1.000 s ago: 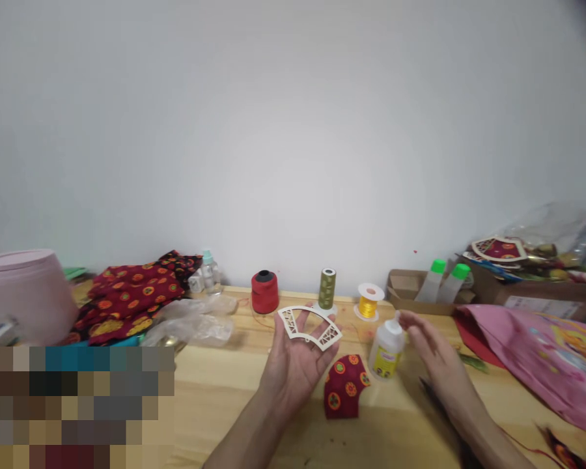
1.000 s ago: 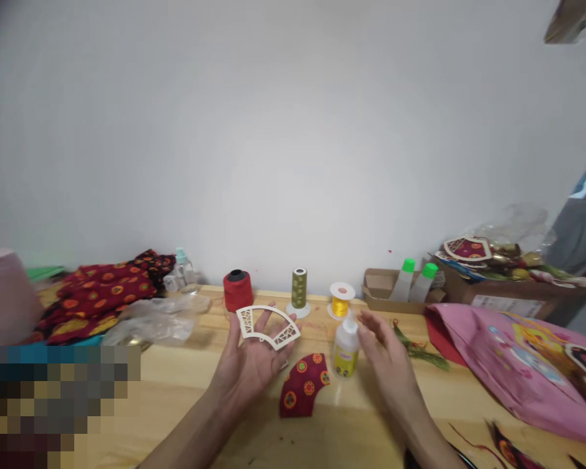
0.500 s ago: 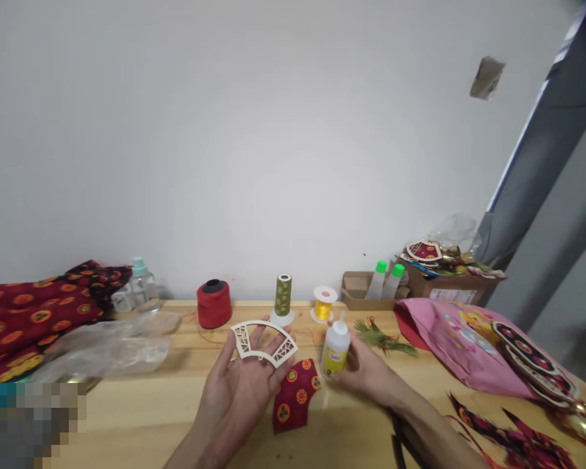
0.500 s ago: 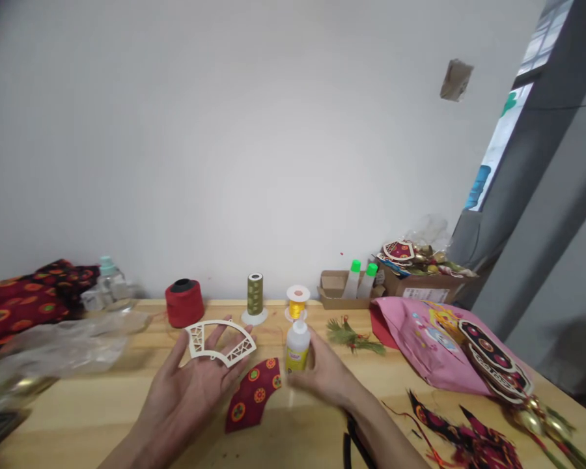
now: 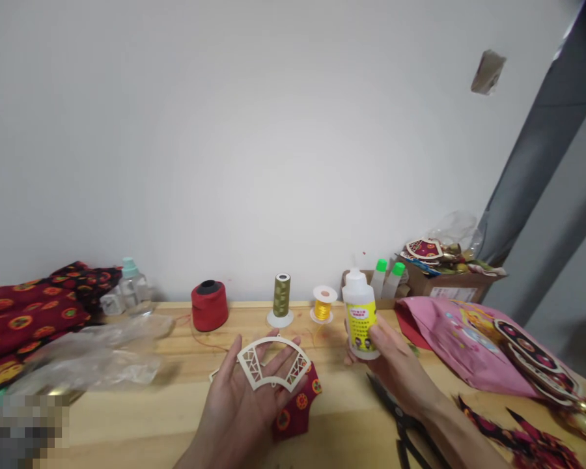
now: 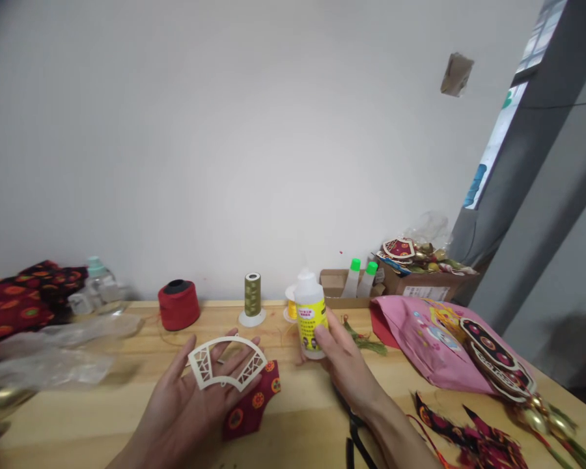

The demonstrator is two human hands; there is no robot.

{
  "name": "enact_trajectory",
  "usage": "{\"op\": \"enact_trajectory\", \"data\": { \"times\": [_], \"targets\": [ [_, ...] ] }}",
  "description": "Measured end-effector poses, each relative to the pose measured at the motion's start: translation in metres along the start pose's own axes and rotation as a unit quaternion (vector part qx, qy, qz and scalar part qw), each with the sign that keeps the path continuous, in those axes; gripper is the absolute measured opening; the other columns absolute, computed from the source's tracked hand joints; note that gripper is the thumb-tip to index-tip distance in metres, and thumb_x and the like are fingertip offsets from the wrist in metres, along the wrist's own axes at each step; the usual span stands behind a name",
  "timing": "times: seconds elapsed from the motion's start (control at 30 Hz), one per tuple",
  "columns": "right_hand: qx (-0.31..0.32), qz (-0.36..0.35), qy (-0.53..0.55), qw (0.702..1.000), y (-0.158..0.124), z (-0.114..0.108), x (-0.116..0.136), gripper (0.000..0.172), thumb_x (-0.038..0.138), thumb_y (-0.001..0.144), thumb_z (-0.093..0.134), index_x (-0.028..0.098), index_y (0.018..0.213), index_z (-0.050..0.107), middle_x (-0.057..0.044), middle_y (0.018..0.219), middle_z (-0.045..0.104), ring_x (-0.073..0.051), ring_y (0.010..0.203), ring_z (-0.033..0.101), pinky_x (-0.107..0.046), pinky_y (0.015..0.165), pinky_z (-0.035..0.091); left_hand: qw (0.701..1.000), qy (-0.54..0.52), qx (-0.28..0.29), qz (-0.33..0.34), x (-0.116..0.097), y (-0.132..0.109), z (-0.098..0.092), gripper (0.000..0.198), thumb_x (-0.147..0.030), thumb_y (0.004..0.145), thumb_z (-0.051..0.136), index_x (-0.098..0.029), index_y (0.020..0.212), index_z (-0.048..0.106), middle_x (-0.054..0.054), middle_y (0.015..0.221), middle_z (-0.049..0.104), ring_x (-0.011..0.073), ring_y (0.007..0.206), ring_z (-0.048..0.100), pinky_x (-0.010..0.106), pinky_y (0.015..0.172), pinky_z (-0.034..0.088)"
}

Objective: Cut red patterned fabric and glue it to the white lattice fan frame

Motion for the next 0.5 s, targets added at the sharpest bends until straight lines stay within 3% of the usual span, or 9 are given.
{"op": "enact_trajectory", "data": {
  "times": [0.17,0.33,0.4,0.5],
  "targets": [
    [-0.135,-0.017,0.045,0.990,0.007,-0.011,-0.003,0.033,0.030,0.055,0.075,0.015,0.081,0.062,0.002,0.067,0.056,-0.008,0.054,0.044,-0.019,0.050,0.039,1.000,0.002,-0.012,0.006,0.000,0.000,0.006,0.050,-0.030,0.071,0.052,-0.004,0.112,0.042,0.030,0.114,0.051,0.0364,0.106,0.048,0.051,0.087,0.039],
    [-0.171,0.002,0.136,0.976,0.006,-0.017,-0.009,0.036,0.016,0.051,0.077,0.017,0.082,0.061,0.001,0.074,0.060,-0.009,0.060,0.049,-0.019,0.053,0.043,1.000,-0.013,-0.004,-0.023,0.002,0.003,0.004,0.074,-0.049,0.071,0.047,0.009,0.117,0.037,0.034,0.114,0.049,0.0366,0.106,0.048,0.046,0.088,0.039],
    [-0.193,0.010,0.190,0.963,0.005,-0.015,-0.011,0.037,0.013,0.047,0.078,0.019,0.080,0.060,0.002,0.073,0.061,-0.010,0.062,0.052,-0.019,0.053,0.044,0.999,-0.019,-0.005,-0.035,0.004,0.004,-0.001,0.073,-0.053,0.071,0.045,0.008,0.111,0.043,0.032,0.112,0.052,0.0374,0.106,0.049,0.047,0.089,0.037],
    [-0.187,0.048,0.297,0.935,0.007,-0.001,-0.012,0.032,0.024,0.049,0.079,0.018,0.075,0.060,0.002,0.066,0.059,-0.007,0.054,0.049,-0.015,0.044,0.040,0.997,-0.022,0.043,-0.057,0.008,0.006,-0.006,0.051,-0.050,0.072,0.047,-0.003,0.090,0.057,0.027,0.104,0.059,0.0382,0.101,0.052,0.051,0.088,0.034]
  ]
}}
Point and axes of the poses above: each hand's wrist, its own y-axis towards the middle knuckle, its own z-axis out of the palm, x = y × z, the point moved 2 cm from there along y, towards the middle knuckle
